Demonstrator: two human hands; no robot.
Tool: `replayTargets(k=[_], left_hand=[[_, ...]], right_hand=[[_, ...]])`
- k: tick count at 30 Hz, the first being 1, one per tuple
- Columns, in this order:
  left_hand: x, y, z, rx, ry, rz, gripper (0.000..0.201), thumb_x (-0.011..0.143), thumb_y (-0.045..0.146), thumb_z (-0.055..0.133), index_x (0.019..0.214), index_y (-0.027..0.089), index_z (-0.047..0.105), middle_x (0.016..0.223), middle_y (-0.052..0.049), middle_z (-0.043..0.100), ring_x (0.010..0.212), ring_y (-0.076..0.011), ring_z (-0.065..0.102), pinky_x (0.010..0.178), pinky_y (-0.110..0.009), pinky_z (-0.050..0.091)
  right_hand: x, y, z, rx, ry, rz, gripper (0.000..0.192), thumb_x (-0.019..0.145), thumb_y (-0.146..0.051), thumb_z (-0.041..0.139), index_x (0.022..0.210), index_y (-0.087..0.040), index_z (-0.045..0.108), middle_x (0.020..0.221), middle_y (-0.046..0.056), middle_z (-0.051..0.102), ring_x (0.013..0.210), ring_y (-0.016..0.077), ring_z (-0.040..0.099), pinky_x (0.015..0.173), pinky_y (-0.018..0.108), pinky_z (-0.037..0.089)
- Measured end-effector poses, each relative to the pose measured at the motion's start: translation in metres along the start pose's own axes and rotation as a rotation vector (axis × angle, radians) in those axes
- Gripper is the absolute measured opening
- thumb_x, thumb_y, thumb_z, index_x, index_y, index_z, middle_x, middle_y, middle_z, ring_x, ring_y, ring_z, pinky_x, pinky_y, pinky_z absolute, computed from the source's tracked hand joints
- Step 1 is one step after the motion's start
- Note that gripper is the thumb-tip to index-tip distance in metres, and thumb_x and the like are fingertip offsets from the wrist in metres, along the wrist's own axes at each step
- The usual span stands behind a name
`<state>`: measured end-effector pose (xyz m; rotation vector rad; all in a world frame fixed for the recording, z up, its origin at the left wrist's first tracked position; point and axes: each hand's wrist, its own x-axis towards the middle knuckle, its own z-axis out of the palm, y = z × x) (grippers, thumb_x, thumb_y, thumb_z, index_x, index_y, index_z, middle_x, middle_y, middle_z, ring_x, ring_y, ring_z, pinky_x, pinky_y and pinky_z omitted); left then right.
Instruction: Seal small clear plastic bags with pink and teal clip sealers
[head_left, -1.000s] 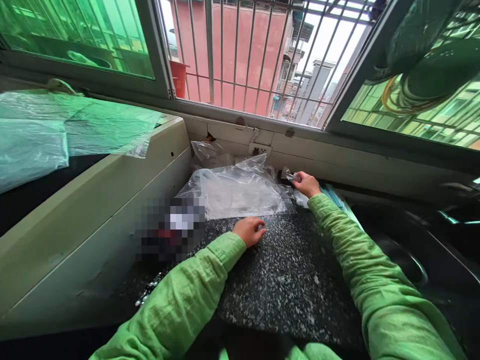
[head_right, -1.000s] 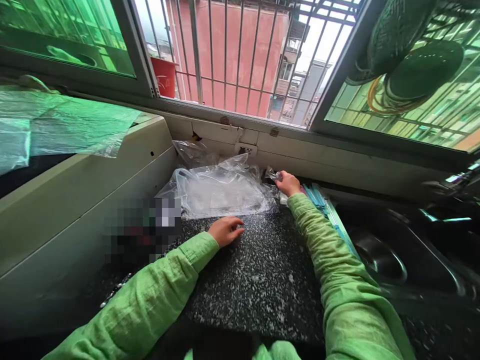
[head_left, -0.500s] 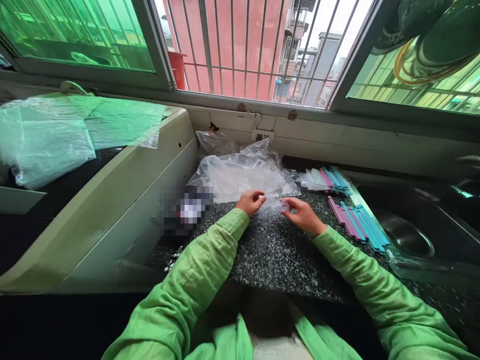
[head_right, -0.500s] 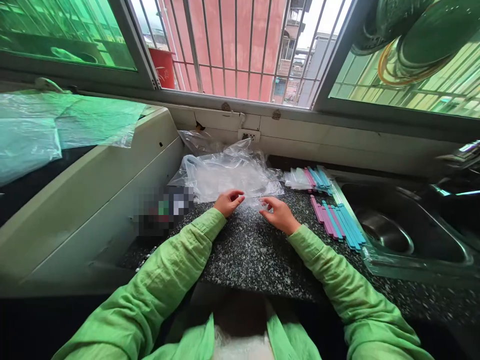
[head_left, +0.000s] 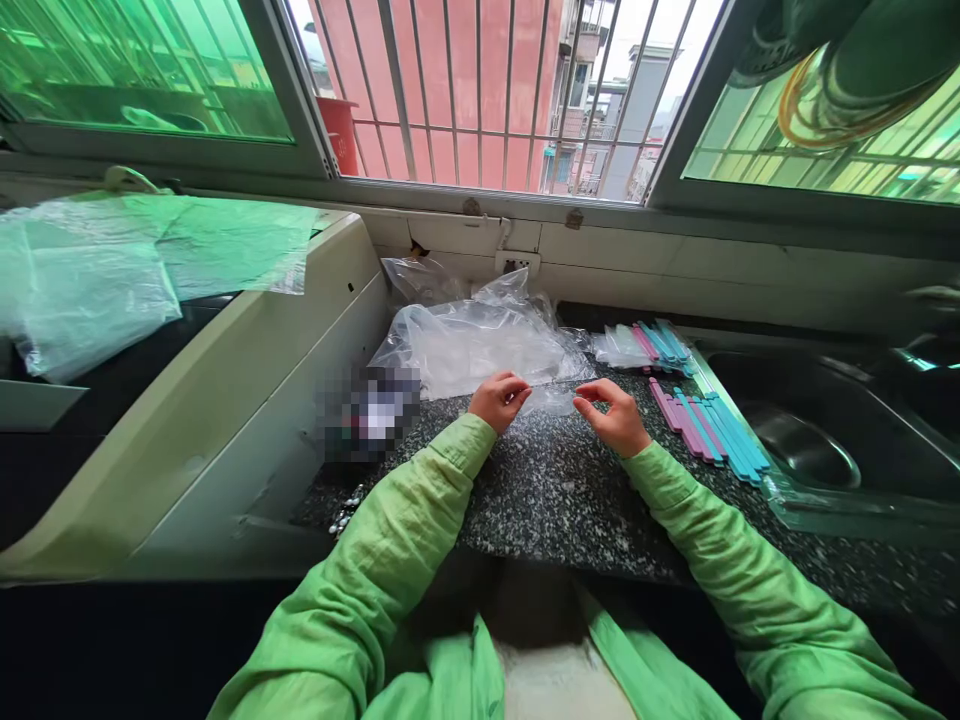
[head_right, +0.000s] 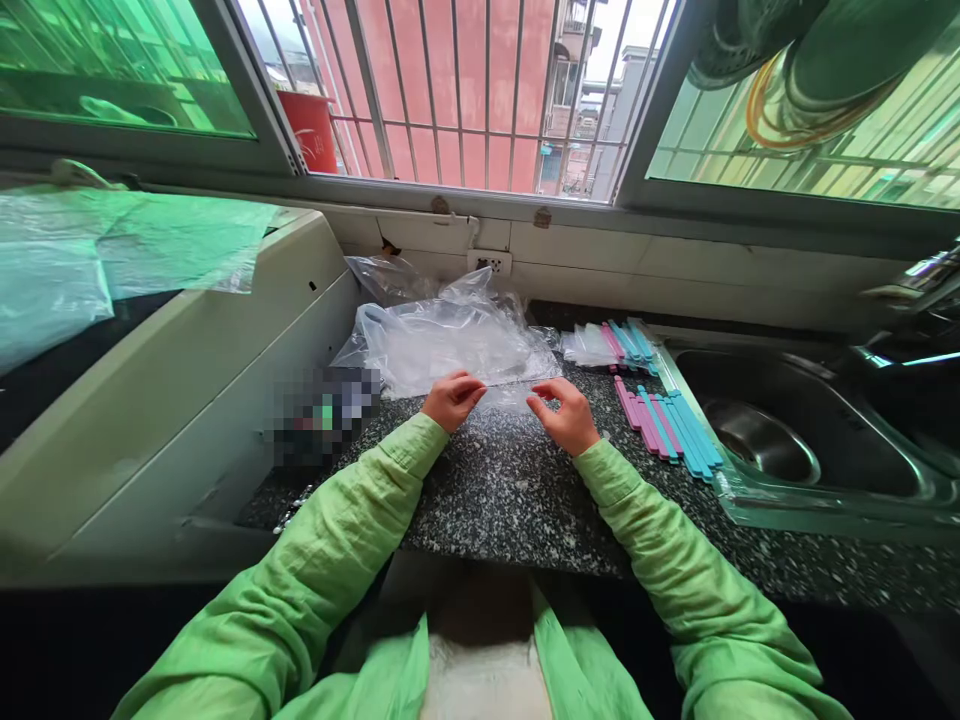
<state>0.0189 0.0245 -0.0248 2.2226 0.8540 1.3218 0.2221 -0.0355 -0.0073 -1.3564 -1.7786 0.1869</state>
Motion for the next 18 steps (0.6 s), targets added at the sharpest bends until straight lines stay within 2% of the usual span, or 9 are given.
replayTargets(k=[4,10,18], left_hand=[[-0.002,0.0017,0.0024,0.017,-0.009,0.023,0.019,0.077,0.027,0.051,0.07,0.014,0.062,0.062,0.0,0.049,0.049,-0.0051,0.039,0.048,-0.018,0.034],[-0.0023,0.0025,0.0041,0.031,-0.018,0.026,0.018,0.077,0.026,0.05,0.071,0.014,0.062,0.063,0.0,0.049,0.05,-0.0052,0.04,0.048,-0.018,0.035],[-0.0034,0.0027,0.0055,0.038,-0.005,0.023,0.017,0.078,0.025,0.05,0.072,0.014,0.061,0.064,-0.001,0.05,0.052,-0.006,0.042,0.05,-0.018,0.036]], right_hand=[[-0.0002,-0.0011,0.0022,0.001,0.002,0.026,0.015,0.073,-0.032,0.055,0.068,-0.019,0.058,0.066,0.002,0.06,0.064,0.0146,0.055,0.063,0.029,0.045],[-0.0018,0.0004,0.0064,0.074,-0.056,0.041,0.013,0.072,-0.029,0.056,0.065,-0.019,0.058,0.062,0.001,0.06,0.06,0.0135,0.055,0.059,0.028,0.044],[-0.0021,0.0005,0.0083,-0.004,-0.081,-0.144,0.008,0.074,-0.025,0.057,0.068,-0.02,0.058,0.067,0.002,0.06,0.068,0.0154,0.054,0.067,0.031,0.044]])
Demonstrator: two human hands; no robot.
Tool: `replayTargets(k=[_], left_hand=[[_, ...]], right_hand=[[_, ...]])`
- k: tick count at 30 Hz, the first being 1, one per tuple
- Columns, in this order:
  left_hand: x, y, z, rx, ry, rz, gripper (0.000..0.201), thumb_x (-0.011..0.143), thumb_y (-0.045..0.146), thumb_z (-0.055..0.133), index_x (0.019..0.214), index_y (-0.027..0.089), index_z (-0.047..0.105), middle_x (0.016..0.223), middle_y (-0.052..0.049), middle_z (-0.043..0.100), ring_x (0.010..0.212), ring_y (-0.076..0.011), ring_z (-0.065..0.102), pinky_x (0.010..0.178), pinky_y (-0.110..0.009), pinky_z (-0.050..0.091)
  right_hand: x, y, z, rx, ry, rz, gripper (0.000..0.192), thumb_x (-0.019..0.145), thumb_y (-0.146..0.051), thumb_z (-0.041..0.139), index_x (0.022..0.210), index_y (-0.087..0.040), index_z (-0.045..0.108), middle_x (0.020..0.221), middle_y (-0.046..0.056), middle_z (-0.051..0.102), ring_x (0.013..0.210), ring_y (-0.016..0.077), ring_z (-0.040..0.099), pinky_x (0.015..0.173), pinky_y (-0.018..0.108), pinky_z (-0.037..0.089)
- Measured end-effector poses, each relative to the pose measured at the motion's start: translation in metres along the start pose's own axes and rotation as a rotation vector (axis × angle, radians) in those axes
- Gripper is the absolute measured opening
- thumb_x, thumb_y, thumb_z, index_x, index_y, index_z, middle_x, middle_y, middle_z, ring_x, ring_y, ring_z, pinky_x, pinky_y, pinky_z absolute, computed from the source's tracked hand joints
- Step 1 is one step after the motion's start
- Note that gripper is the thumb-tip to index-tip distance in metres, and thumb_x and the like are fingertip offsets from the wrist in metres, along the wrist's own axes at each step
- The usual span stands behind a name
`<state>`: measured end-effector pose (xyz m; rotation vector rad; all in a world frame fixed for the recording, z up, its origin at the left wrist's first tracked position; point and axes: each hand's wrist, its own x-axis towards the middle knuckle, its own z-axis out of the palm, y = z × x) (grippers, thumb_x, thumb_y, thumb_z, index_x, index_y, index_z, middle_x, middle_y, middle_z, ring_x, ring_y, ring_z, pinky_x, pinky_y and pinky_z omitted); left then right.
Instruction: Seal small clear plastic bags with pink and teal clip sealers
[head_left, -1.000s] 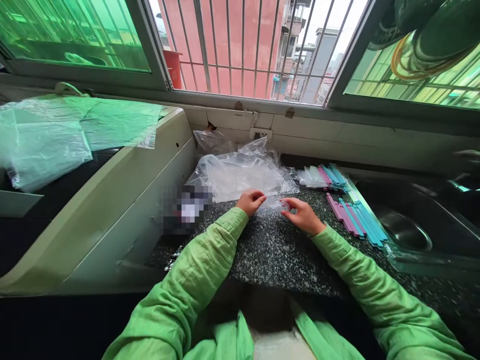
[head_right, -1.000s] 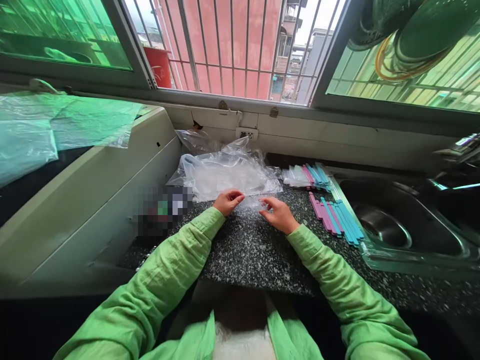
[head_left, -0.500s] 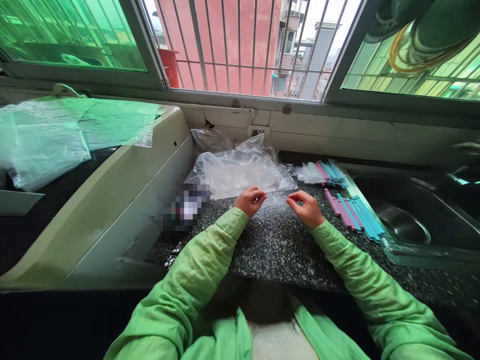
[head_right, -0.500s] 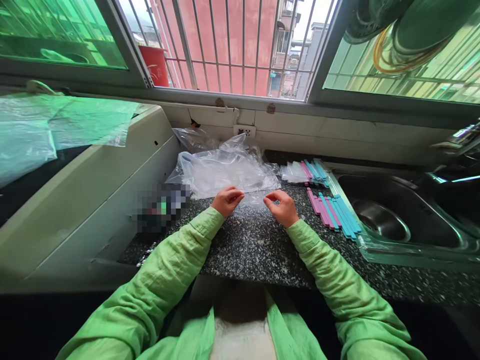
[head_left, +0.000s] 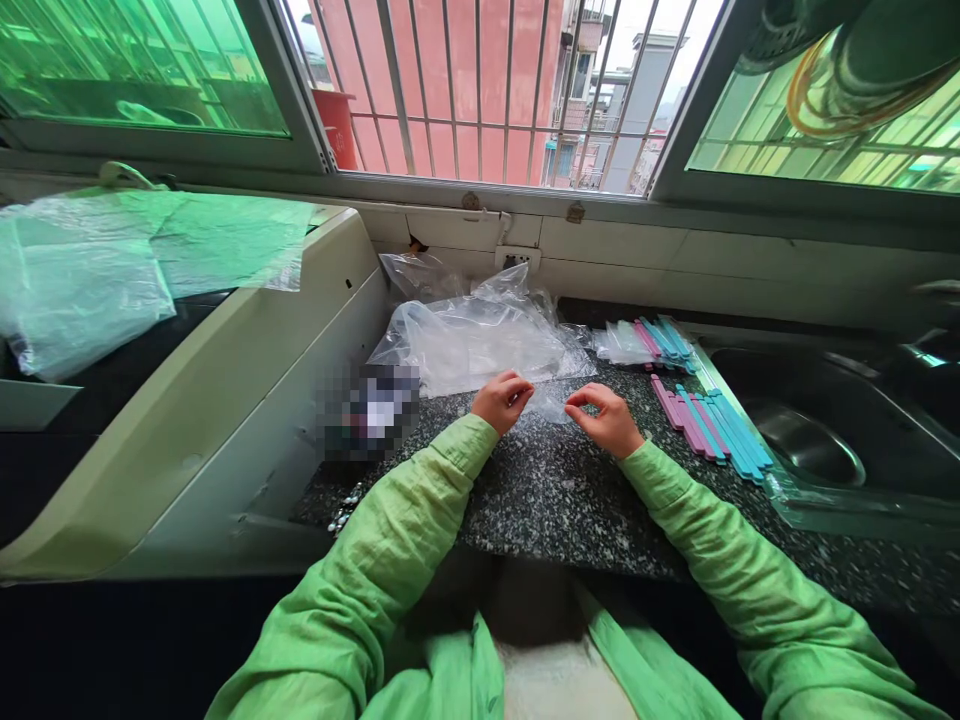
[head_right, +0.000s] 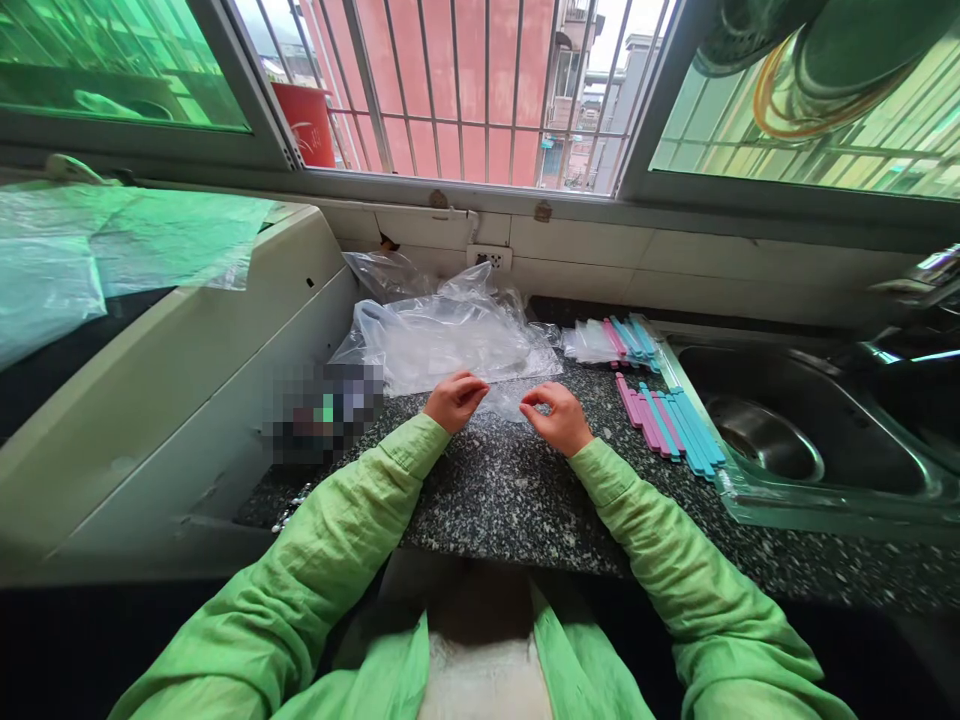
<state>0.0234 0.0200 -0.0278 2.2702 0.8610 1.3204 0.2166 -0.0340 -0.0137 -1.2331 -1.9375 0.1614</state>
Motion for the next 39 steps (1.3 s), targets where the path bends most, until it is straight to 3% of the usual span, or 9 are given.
replayTargets(k=[18,39], left_hand=[[0.0,-0.005,0.0,0.005,-0.011,-0.064,0.021,0.079,0.029,0.049,0.073,0.014,0.063,0.066,-0.002,0.051,0.055,-0.0069,0.044,0.053,-0.019,0.038],[0.005,-0.012,-0.008,-0.016,0.002,-0.101,0.016,0.077,0.022,0.05,0.067,0.014,0.06,0.062,0.0,0.049,0.055,-0.0078,0.044,0.054,-0.02,0.037]], right_hand=[[0.0,0.006,-0.001,-0.161,-0.022,-0.146,0.011,0.08,-0.022,0.048,0.069,-0.02,0.05,0.067,0.003,0.054,0.069,0.0169,0.048,0.065,0.031,0.04],[0.003,0.012,-0.009,-0.178,0.048,-0.103,0.014,0.081,-0.027,0.043,0.069,-0.022,0.046,0.068,0.004,0.051,0.07,0.018,0.046,0.066,0.033,0.039]])
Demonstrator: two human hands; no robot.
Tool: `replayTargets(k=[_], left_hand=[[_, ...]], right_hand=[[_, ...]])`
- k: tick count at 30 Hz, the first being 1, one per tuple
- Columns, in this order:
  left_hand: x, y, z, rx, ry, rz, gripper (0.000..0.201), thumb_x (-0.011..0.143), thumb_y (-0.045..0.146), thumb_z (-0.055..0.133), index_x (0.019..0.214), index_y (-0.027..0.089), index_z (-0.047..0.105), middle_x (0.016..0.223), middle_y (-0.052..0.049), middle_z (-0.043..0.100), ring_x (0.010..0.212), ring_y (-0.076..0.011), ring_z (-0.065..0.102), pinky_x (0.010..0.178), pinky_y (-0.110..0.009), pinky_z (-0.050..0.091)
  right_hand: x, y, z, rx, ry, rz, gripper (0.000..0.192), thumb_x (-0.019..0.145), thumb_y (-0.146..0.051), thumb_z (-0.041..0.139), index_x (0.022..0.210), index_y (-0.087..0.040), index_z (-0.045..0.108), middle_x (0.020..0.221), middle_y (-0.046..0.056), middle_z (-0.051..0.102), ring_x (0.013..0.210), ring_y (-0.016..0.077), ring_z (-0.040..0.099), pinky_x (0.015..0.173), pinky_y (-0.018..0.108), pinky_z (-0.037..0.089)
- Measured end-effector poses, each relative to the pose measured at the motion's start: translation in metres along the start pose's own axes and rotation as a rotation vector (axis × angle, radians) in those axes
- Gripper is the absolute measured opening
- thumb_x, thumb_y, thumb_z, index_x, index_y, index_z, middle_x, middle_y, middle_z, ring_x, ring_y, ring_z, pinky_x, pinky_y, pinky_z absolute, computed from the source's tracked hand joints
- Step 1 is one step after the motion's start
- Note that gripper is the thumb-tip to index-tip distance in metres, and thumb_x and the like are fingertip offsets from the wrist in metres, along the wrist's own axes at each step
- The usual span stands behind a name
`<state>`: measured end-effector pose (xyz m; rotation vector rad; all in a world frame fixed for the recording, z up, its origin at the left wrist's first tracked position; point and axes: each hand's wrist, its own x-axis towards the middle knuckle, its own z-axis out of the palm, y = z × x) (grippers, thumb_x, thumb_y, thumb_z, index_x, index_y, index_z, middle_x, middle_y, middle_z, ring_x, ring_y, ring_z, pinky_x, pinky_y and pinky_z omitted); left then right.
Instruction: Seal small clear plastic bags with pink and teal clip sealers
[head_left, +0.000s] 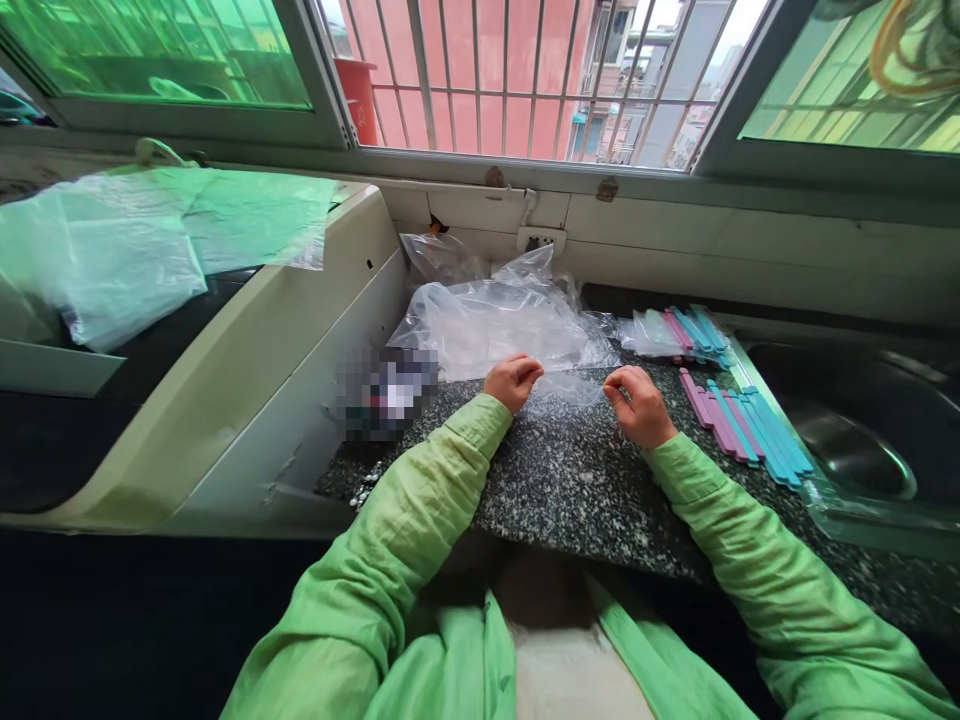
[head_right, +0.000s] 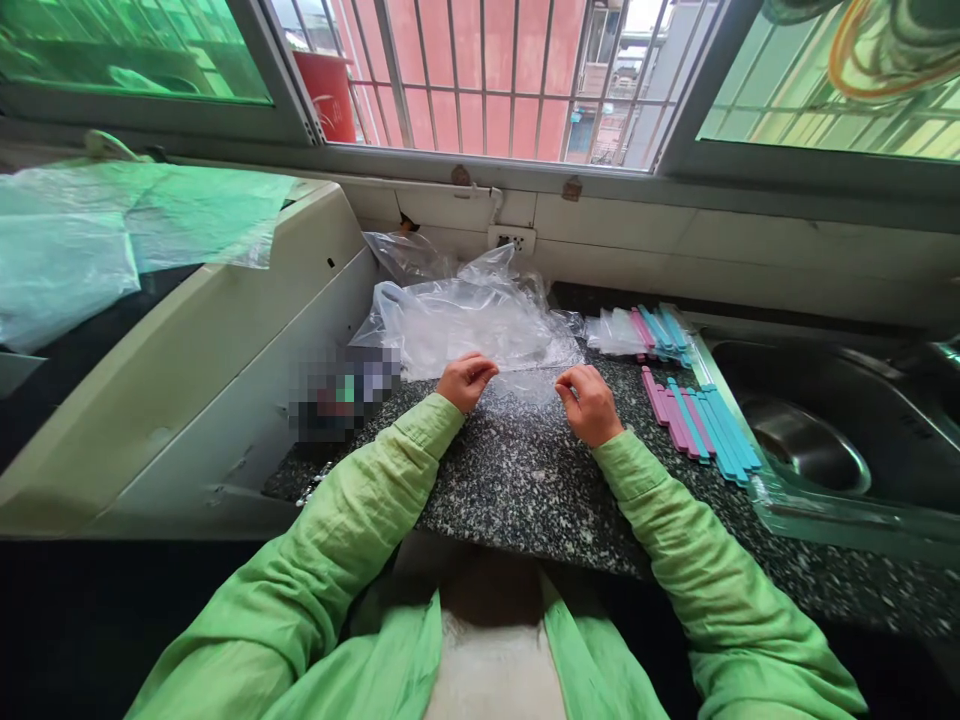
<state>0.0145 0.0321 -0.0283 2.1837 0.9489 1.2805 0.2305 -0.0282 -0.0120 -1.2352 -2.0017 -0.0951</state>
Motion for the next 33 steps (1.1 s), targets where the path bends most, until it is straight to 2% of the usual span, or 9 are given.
replayTargets(k=[6,12,20,30,33], left_hand=[[0.0,0.0,0.002,-0.015,-0.003,-0.017,0.014,0.075,0.02,0.051,0.064,0.014,0.058,0.061,0.0,0.049,0.056,-0.0082,0.043,0.056,-0.02,0.038],[0.002,-0.004,0.005,-0.125,0.094,-0.177,0.014,0.073,0.021,0.052,0.062,0.015,0.057,0.058,0.001,0.05,0.054,-0.0078,0.043,0.052,-0.02,0.037],[0.003,-0.002,0.003,-0.188,0.165,-0.231,0.015,0.072,0.024,0.053,0.063,0.014,0.057,0.06,0.001,0.052,0.056,-0.0079,0.045,0.056,-0.021,0.039],[0.002,-0.001,0.004,-0.25,0.15,-0.272,0.02,0.071,0.031,0.056,0.063,0.014,0.059,0.057,0.001,0.052,0.053,-0.0074,0.044,0.053,-0.02,0.039],[0.002,-0.003,0.005,-0.299,0.148,-0.326,0.02,0.071,0.032,0.056,0.073,0.013,0.062,0.061,-0.001,0.057,0.056,-0.0081,0.047,0.054,-0.021,0.04]], right_hand=[[0.0,0.0,0.001,0.048,0.027,0.085,0.014,0.079,-0.027,0.046,0.067,-0.021,0.049,0.067,0.003,0.053,0.069,0.0173,0.047,0.065,0.033,0.04],[-0.002,0.0,0.003,0.151,0.065,0.216,0.012,0.076,-0.029,0.051,0.068,-0.021,0.054,0.068,0.003,0.057,0.066,0.0154,0.052,0.061,0.03,0.043],[-0.005,-0.002,0.009,0.153,-0.058,0.144,0.008,0.072,-0.027,0.055,0.067,-0.021,0.056,0.067,0.002,0.06,0.069,0.0167,0.054,0.067,0.033,0.044],[-0.005,-0.004,0.013,0.169,-0.001,0.099,0.016,0.075,-0.032,0.054,0.062,-0.022,0.054,0.062,0.002,0.057,0.066,0.0163,0.052,0.065,0.033,0.043],[-0.004,-0.003,0.012,0.151,0.023,0.101,0.017,0.076,-0.031,0.053,0.062,-0.022,0.053,0.062,0.002,0.057,0.066,0.0165,0.052,0.065,0.033,0.043]])
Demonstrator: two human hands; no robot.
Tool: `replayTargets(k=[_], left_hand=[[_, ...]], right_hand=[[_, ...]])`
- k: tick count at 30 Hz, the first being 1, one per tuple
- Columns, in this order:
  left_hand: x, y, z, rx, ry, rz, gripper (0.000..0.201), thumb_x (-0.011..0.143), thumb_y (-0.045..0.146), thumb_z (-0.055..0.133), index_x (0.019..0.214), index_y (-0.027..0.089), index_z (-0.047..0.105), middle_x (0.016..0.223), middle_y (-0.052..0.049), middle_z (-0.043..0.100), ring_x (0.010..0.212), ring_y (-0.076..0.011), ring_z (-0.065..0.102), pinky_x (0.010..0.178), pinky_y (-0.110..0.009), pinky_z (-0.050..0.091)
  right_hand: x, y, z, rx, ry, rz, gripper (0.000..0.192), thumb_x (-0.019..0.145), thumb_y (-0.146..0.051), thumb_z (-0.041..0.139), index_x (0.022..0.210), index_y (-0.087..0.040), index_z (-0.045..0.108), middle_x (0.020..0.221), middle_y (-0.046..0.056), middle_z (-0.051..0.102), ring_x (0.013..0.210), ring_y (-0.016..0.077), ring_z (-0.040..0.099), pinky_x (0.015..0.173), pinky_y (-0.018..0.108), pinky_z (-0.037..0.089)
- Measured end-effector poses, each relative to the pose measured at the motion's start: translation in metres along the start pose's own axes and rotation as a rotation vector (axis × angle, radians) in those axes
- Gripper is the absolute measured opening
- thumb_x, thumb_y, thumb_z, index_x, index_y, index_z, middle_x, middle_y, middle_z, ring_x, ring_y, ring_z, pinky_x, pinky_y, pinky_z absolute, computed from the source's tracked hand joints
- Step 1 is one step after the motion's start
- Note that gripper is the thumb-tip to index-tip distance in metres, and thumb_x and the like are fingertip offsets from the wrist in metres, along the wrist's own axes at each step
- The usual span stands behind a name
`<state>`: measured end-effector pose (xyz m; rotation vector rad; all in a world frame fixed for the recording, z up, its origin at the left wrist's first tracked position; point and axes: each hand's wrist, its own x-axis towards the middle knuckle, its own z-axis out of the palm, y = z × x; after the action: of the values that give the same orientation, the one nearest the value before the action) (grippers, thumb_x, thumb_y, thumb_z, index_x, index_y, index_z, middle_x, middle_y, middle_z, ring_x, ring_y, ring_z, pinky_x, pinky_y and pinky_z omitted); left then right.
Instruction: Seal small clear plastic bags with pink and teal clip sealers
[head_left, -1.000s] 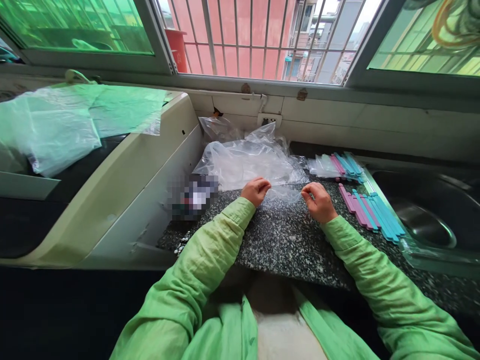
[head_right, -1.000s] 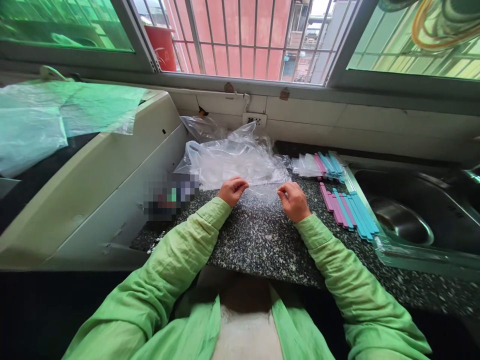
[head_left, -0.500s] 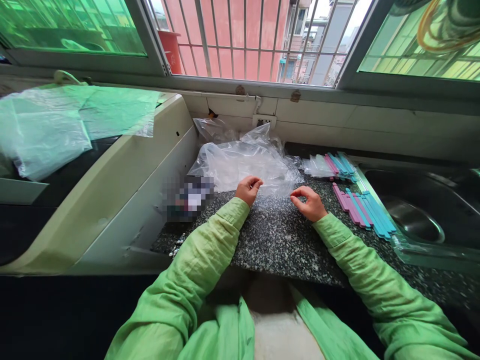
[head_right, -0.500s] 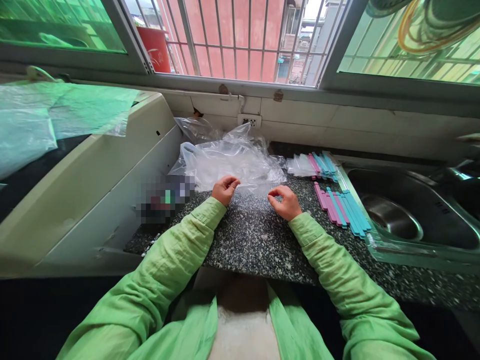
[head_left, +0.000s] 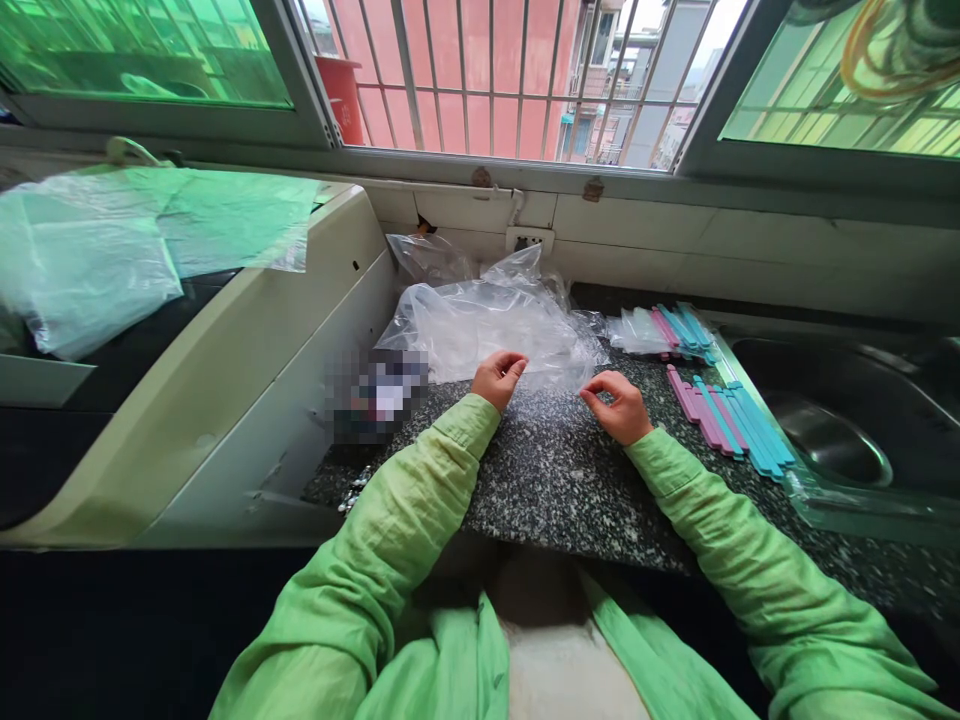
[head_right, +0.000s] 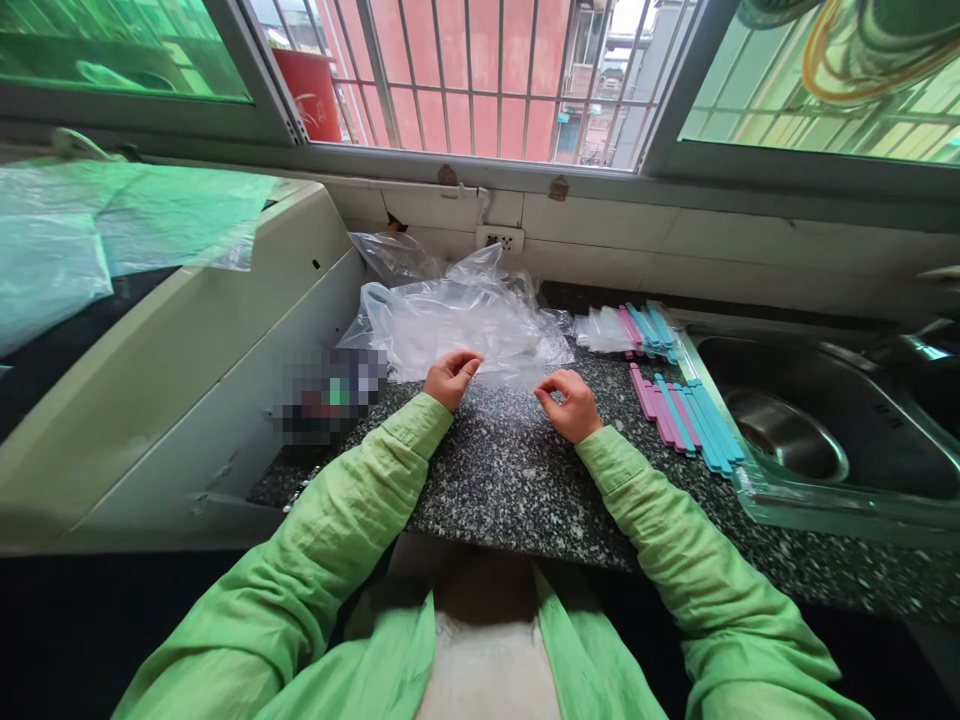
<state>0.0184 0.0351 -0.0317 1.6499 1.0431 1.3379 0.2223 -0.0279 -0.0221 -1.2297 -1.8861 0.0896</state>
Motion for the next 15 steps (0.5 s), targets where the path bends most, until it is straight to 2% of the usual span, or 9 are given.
replayTargets(k=[3,6,8,11,15], left_hand=[[0.0,-0.001,0.0,-0.03,-0.078,-0.059,0.025,0.069,0.034,0.059,0.081,0.012,0.063,0.066,-0.002,0.06,0.06,-0.0095,0.051,0.057,-0.022,0.042],[-0.001,0.0,0.002,-0.044,-0.224,-0.127,0.028,0.066,0.038,0.062,0.074,0.011,0.064,0.064,-0.002,0.06,0.059,-0.0096,0.051,0.058,-0.022,0.042],[-0.002,0.002,0.004,-0.061,-0.283,-0.202,0.03,0.067,0.041,0.059,0.07,0.011,0.064,0.059,0.0,0.057,0.053,-0.0078,0.047,0.053,-0.021,0.04],[-0.004,0.006,0.007,-0.128,-0.299,-0.348,0.035,0.071,0.044,0.054,0.067,0.011,0.063,0.051,0.002,0.048,0.042,-0.0044,0.038,0.042,-0.02,0.033],[-0.005,0.011,0.008,-0.259,-0.33,-0.48,0.031,0.066,0.042,0.061,0.062,0.011,0.061,0.047,0.004,0.043,0.038,-0.0026,0.035,0.037,-0.019,0.029]], right_hand=[[0.001,0.0,-0.002,-0.023,0.053,-0.002,0.016,0.076,-0.029,0.053,0.062,-0.022,0.052,0.063,0.002,0.056,0.066,0.0167,0.052,0.066,0.033,0.042],[0.001,-0.001,-0.004,-0.048,0.067,-0.014,0.016,0.076,-0.027,0.052,0.062,-0.022,0.051,0.063,0.002,0.056,0.066,0.0168,0.051,0.066,0.033,0.042],[0.001,-0.002,-0.004,-0.067,0.058,-0.03,0.016,0.076,-0.027,0.052,0.062,-0.022,0.051,0.063,0.002,0.056,0.067,0.0171,0.051,0.066,0.033,0.042],[0.001,-0.004,-0.003,-0.102,0.055,-0.064,0.015,0.077,-0.026,0.052,0.062,-0.022,0.052,0.065,0.003,0.056,0.069,0.0176,0.05,0.067,0.034,0.042],[0.0,-0.007,-0.001,-0.155,0.054,-0.11,0.014,0.077,-0.026,0.052,0.063,-0.023,0.053,0.066,0.003,0.057,0.07,0.0178,0.051,0.068,0.033,0.042]])
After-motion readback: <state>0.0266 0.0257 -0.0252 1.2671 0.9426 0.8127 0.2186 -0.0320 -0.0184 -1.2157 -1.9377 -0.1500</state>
